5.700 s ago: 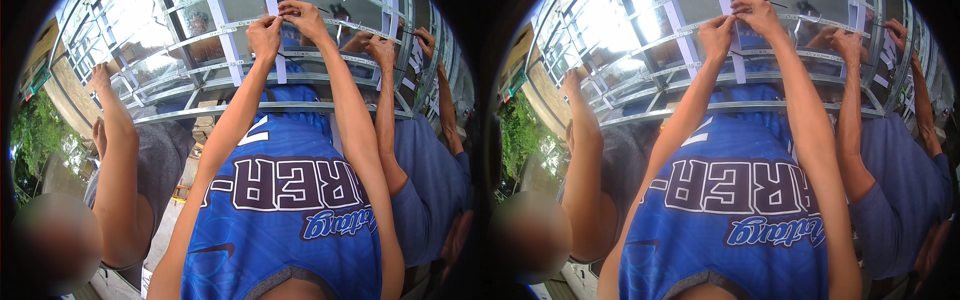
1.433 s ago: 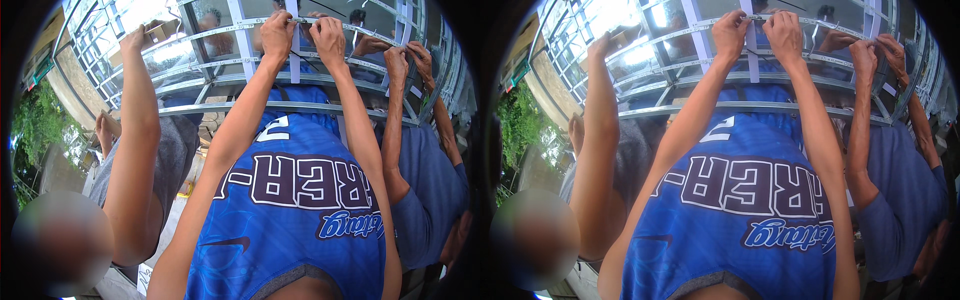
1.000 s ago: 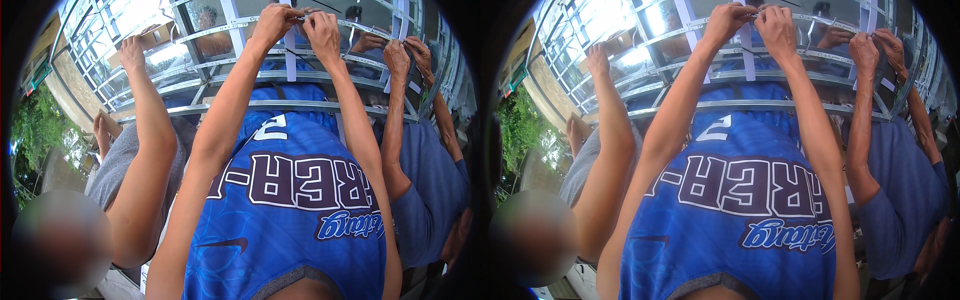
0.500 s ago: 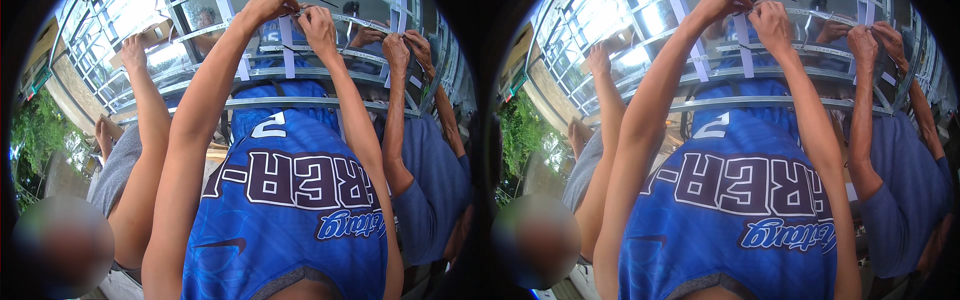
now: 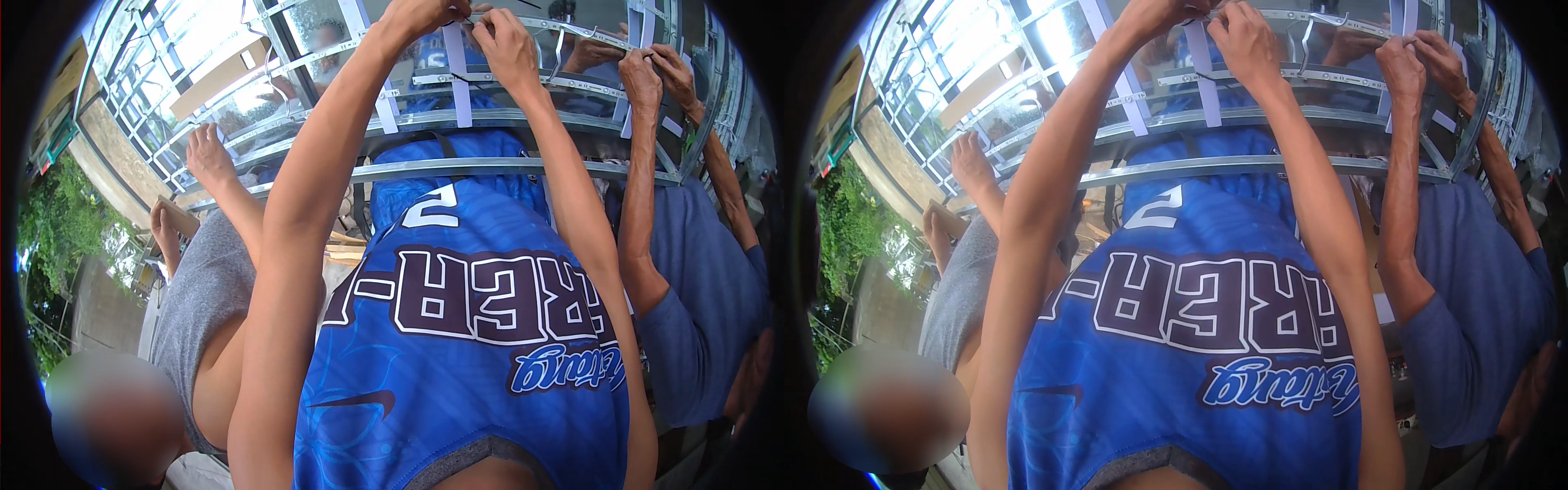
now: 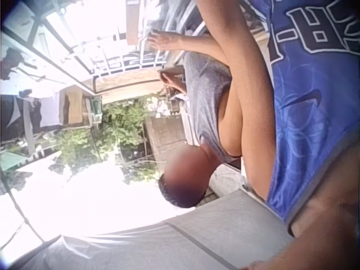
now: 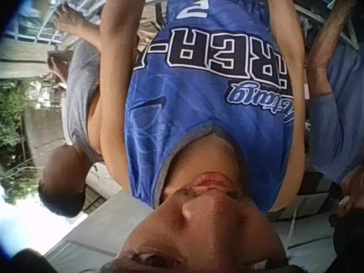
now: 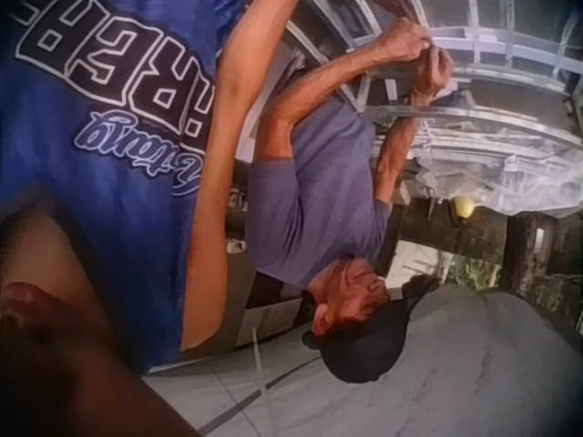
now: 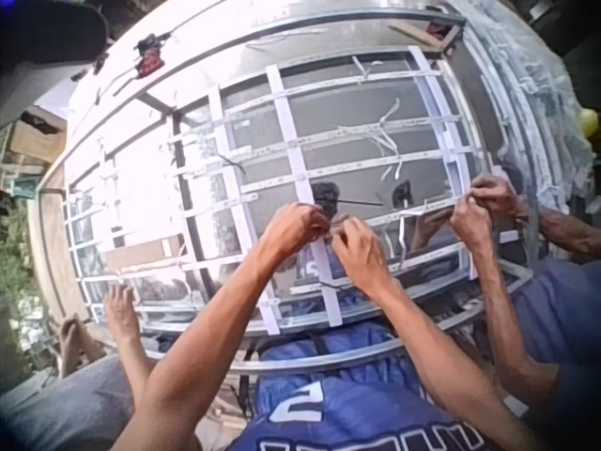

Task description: Collaboratively aligning and securing LED strips or materials onto a large metal frame structure.

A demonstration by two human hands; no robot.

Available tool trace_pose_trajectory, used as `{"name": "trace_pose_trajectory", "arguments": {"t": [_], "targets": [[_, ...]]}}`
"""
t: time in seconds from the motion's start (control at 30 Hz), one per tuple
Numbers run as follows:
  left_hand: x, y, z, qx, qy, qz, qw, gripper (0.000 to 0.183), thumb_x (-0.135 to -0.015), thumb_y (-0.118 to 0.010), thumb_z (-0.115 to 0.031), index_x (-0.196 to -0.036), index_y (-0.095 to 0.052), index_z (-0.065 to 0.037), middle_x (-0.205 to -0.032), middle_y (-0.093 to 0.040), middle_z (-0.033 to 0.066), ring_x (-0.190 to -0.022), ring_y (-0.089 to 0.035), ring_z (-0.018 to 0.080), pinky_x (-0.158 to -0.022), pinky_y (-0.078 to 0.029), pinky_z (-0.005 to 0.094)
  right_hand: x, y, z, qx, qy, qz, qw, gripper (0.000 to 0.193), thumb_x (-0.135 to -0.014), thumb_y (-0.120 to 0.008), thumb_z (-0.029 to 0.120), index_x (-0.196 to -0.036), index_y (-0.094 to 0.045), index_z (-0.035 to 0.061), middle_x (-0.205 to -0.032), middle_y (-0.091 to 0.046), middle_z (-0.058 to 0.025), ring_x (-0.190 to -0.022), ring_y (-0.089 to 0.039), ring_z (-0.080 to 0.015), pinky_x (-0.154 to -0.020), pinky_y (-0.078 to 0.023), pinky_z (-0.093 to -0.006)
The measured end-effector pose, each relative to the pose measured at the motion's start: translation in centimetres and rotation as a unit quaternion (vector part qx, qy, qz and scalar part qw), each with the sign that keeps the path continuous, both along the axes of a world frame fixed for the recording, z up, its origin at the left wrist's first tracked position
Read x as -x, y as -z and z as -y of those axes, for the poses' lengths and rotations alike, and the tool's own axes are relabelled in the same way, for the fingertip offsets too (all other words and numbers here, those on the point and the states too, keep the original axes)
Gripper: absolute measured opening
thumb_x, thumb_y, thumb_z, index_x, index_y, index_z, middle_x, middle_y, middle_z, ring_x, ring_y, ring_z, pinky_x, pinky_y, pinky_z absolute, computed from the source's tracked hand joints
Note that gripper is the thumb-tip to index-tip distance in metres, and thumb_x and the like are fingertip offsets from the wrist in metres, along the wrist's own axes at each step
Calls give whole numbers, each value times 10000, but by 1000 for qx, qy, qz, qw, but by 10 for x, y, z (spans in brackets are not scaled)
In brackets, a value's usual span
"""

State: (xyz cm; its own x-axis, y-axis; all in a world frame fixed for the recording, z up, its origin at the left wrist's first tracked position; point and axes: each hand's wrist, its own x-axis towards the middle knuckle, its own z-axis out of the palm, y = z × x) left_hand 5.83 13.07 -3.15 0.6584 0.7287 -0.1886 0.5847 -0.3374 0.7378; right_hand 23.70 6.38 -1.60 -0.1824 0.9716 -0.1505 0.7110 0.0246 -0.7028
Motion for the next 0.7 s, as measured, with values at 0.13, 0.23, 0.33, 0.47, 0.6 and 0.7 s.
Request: {"name": "trace_pose_trajectory", "arguments": {"t": [0.13, 0.23, 0.33, 0.47, 0.6, 0.7], "targets": [[9, 4, 7, -12, -24, 42, 999, 84, -738, -647, -151, -769, -699, -94, -830, -648, 110, -747, -628, 318, -648, -497, 400, 16, -25, -4, 38, 41, -25, 998, 175, -881, -557, 173, -892, -547, -1, -844, -601, -230, -788, -580, -454, -688, -477, -497], [9, 5, 10, -21, -38, 71, 997, 67, -736, -666, -145, -763, -693, -90, -859, -637, 117, -752, -620, 321, -659, -496, 397, 16, -18, 0, 34, -27, 42, 998, 225, -886, -578, 251, -903, -608, 28, -870, -642, -137, -777, -627, -359, -690, -491, -433], [7, 3, 11, -31, -51, 89, 994, 58, -734, -684, -139, -758, -687, -87, -887, -626, 124, -757, -611, 324, -670, -495, 394, 14, -12, 1, -2, -39, 63, 997, 213, -895, -569, 237, -937, -611, 33, -880, -651, -128, -790, -626, -373, -702, -502, -429], [12, -5, 13, 33, -138, 93, 986, 104, -709, -719, -141, -789, -688, -82, -855, -637, 127, -750, -618, 327, -677, -495, 399, 17, -18, -4, 26, 4, -1, 1000, 147, -880, -551, 154, -884, -553, 7, -852, -605, -210, -802, -592, -434, -681, -484, -488], [30, 0, 20, 49, -214, -7, 975, 194, -720, -746, -181, -831, -676, -38, -769, -654, 169, -719, -648, 334, -647, -501, 413, 17, -19, -4, 26, -10, 2, 1000, 132, -879, -552, 140, -902, -564, 11, -862, -609, -206, -813, -593, -430, -681, -485, -488], [26, -8, 24, 86, -232, -23, 969, 223, -726, -752, -197, -807, -667, -7, -743, -657, 191, -708, -660, 338, -630, -507, 415, 18, -24, -5, -18, 0, -14, 1000, 121, -874, -559, 133, -903, -571, 16, -859, -611, -204, -801, -597, -424, -678, -489, -482]]}}
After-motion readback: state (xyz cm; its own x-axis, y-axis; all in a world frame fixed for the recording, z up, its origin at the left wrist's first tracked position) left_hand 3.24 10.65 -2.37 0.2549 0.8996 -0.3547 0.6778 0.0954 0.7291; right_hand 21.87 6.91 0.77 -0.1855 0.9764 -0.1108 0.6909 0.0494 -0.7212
